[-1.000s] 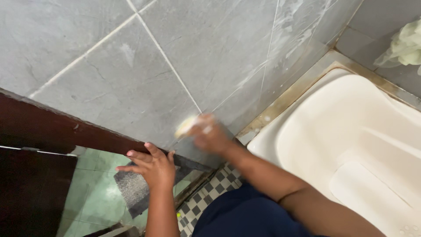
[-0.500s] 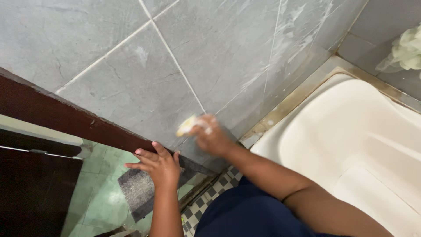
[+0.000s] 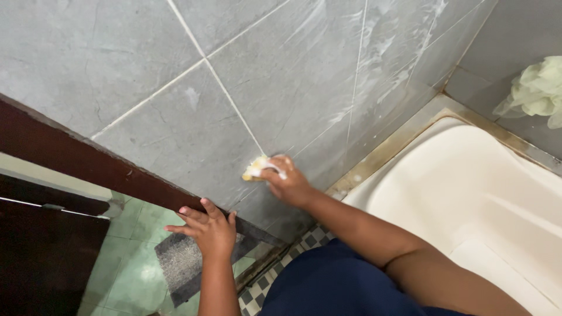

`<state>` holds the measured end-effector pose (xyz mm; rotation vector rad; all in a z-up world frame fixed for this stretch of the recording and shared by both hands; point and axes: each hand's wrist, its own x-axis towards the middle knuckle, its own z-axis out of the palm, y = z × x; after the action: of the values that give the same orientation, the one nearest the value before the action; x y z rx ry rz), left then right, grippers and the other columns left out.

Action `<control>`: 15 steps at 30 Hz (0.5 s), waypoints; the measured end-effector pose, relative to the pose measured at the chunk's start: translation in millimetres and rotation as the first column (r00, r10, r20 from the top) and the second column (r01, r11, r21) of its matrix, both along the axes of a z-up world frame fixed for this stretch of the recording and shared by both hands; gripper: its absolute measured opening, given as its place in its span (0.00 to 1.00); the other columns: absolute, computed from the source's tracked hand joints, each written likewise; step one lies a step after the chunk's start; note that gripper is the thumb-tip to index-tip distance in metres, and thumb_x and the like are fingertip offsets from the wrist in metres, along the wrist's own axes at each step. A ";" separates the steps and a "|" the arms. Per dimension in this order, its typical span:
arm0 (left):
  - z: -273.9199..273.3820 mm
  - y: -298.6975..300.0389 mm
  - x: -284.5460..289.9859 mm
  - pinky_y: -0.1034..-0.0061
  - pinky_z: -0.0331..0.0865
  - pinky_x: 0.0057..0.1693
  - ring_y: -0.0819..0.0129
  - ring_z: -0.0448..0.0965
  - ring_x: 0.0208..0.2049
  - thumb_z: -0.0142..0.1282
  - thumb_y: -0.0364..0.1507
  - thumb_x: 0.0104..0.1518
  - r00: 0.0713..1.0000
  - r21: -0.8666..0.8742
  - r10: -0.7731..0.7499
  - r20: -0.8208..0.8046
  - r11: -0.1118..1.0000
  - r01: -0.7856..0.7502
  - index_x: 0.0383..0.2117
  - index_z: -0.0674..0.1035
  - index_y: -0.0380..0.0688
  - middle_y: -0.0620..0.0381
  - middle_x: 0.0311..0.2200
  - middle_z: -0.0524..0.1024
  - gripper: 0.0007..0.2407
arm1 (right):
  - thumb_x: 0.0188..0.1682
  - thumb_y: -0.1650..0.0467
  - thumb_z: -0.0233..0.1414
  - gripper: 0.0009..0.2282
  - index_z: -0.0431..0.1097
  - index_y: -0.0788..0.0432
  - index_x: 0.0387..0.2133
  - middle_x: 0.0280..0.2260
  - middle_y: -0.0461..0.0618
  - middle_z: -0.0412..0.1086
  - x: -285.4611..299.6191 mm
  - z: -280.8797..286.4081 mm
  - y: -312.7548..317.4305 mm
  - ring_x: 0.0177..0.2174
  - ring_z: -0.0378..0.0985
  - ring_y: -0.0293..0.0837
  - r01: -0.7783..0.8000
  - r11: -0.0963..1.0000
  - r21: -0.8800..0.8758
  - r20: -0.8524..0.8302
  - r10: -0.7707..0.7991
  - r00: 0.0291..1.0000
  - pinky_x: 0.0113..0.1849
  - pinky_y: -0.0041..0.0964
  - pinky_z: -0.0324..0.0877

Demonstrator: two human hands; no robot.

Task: The person scrubs the bathroom wall tiles with a soapy sponge.

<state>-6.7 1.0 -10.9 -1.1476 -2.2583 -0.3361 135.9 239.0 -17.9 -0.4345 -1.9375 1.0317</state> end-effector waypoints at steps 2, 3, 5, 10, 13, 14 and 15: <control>0.4 0.6 2.0 0.14 0.22 0.59 0.16 0.41 0.69 0.68 0.49 0.49 1.000 -0.002 0.014 -0.002 1.000 -0.014 0.67 0.19 0.55 0.37 0.66 0.05 0.59 | 0.48 0.73 0.51 0.10 0.69 0.61 0.43 0.45 0.59 0.65 11.2 4.0 32.3 0.43 0.69 0.59 0.013 0.999 0.035 0.048 -0.015 0.999 0.46 0.59 0.66; 1.4 0.6 2.7 0.14 0.22 0.59 0.16 0.42 0.69 0.68 0.49 0.48 1.000 -0.001 0.028 -0.005 1.000 -0.028 0.68 0.19 0.54 0.38 0.65 0.05 0.60 | 0.47 0.76 0.52 0.12 0.67 0.61 0.44 0.44 0.58 0.69 22.6 10.7 67.9 0.45 0.69 0.58 0.249 0.818 0.519 -0.117 -0.221 0.968 0.50 0.58 0.61; 3.9 1.8 3.8 0.15 0.22 0.60 0.17 0.43 0.70 0.69 0.49 0.48 1.000 0.015 0.019 -0.016 1.000 -0.019 0.69 0.19 0.54 0.38 0.66 0.05 0.60 | 0.47 0.77 0.53 0.20 0.62 0.67 0.55 0.51 0.66 0.62 47.3 22.7 114.5 0.52 0.66 0.64 0.543 0.811 0.217 -0.187 -0.511 0.839 0.55 0.54 0.61; 2.4 3.2 4.1 0.15 0.22 0.63 0.21 0.47 0.71 0.69 0.48 0.49 0.999 0.027 0.034 -0.004 0.999 -0.034 0.69 0.19 0.55 0.39 0.67 0.05 0.61 | 0.49 0.79 0.52 0.24 0.58 0.69 0.61 0.57 0.71 0.59 32.4 28.7 105.7 0.58 0.61 0.68 0.642 0.756 0.130 -0.274 -0.595 0.756 0.60 0.57 0.58; -0.1 1.3 6.5 0.15 0.22 0.59 0.10 0.48 0.65 0.69 0.50 0.48 0.999 -0.001 0.043 -0.020 0.999 -0.043 0.69 0.20 0.51 0.35 0.65 0.04 0.61 | 0.45 0.77 0.54 0.20 0.63 0.61 0.53 0.52 0.63 0.62 12.7 18.4 29.5 0.53 0.62 0.63 0.251 0.848 0.467 -0.165 -0.195 0.967 0.57 0.60 0.56; -1.3 1.0 5.0 0.16 0.22 0.61 0.16 0.53 0.65 0.68 0.50 0.49 0.998 0.000 0.048 -0.033 0.999 -0.048 0.69 0.20 0.51 0.36 0.66 0.05 0.60 | 0.48 0.76 0.55 0.17 0.66 0.55 0.51 0.49 0.55 0.65 9.7 16.4 18.1 0.51 0.64 0.58 -0.003 0.813 0.582 -0.041 0.033 0.999 0.55 0.57 0.58; -2.7 0.2 4.9 0.17 0.22 0.62 0.22 0.59 0.66 0.67 0.49 0.51 0.998 0.000 0.053 -0.045 0.999 -0.053 0.69 0.20 0.52 0.38 0.67 0.05 0.59 | 0.48 0.76 0.55 0.17 0.66 0.55 0.51 0.49 0.55 0.65 11.3 15.8 23.7 0.51 0.64 0.58 -0.011 0.815 0.579 -0.038 0.041 0.998 0.55 0.57 0.58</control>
<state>-1.8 1.2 -13.6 -1.0833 -2.2451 -0.2849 147.2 262.7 -2.1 -0.0315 -2.0948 0.4114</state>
